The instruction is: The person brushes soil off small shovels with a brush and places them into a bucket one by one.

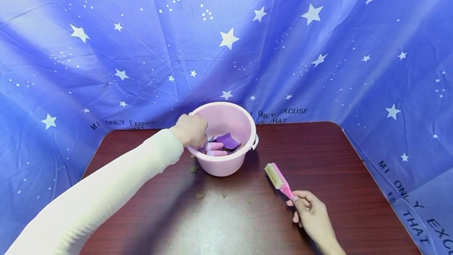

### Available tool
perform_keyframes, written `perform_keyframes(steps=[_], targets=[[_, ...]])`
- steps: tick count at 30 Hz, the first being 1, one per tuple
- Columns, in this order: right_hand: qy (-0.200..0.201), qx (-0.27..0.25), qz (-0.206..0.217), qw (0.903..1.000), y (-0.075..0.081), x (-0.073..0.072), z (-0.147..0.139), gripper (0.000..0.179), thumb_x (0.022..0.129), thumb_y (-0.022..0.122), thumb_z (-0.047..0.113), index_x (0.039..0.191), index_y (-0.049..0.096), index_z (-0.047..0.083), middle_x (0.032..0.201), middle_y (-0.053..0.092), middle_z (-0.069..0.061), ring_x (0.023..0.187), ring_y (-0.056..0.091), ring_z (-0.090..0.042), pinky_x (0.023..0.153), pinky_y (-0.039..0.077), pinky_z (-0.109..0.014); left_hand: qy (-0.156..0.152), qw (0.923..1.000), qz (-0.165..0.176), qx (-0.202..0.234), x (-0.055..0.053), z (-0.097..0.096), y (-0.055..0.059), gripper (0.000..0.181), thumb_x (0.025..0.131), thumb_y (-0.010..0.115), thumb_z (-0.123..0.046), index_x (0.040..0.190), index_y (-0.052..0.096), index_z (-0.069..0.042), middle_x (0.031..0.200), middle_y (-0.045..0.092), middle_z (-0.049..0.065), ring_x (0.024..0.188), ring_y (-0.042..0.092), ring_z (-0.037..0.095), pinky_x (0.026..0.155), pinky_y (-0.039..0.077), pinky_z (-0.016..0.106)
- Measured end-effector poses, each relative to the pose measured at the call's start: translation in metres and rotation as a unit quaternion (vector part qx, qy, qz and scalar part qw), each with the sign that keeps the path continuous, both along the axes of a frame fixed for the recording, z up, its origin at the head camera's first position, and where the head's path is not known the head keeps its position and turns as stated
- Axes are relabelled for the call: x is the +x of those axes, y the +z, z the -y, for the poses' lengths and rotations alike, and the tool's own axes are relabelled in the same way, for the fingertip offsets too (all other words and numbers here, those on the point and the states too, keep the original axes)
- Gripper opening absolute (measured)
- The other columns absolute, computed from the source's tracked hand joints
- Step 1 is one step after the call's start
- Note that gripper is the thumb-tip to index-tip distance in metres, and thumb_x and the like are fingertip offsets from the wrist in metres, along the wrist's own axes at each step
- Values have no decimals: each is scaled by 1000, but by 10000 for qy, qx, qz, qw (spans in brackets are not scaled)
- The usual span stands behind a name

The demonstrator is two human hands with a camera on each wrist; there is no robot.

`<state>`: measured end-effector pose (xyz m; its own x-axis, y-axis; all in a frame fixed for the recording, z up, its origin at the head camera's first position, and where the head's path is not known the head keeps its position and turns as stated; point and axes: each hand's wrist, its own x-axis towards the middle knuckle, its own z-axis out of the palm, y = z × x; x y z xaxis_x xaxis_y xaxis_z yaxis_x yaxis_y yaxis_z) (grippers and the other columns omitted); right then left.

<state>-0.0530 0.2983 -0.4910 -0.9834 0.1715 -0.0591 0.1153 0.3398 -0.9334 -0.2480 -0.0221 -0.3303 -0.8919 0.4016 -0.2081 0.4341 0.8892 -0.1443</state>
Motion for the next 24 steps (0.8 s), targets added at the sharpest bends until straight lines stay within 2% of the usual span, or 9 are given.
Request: perform_keyframes(steps=[7,11,17,24], targets=[[-5,33,3,10000,-1,-1,0,23,100,48,10,116,53,-5,84,71,-11,47,54,-16,43,45,-32,85,9992,0,403,2,6,7,20,84,60,-37,86,64,-17,92,66,-1,91,62,24,79,47,44],[-17,48,23,10000,-1,-1,0,23,100,48,10,116,53,-5,84,71,-10,48,54,-17,43,45,-32,83,9982,-13,597,5,10,10,20,84,62,-37,84,63,-17,88,66,-1,88,62,23,75,49,44],[-41,32,-15,10000,2,-2,-1,23,100,48,10,115,53,-5,84,71,-10,47,54,-16,43,45,-31,-105,9956,-409,831,12,17,13,19,82,66,-33,84,64,-14,86,67,3,83,64,26,71,50,45],[-32,-97,74,9999,3,-1,-2,24,98,51,10,114,52,-7,83,70,-11,46,53,-15,43,45,-30,-166,9906,-808,1091,23,27,17,18,85,59,-28,87,63,-11,84,64,6,80,65,27,67,51,45]])
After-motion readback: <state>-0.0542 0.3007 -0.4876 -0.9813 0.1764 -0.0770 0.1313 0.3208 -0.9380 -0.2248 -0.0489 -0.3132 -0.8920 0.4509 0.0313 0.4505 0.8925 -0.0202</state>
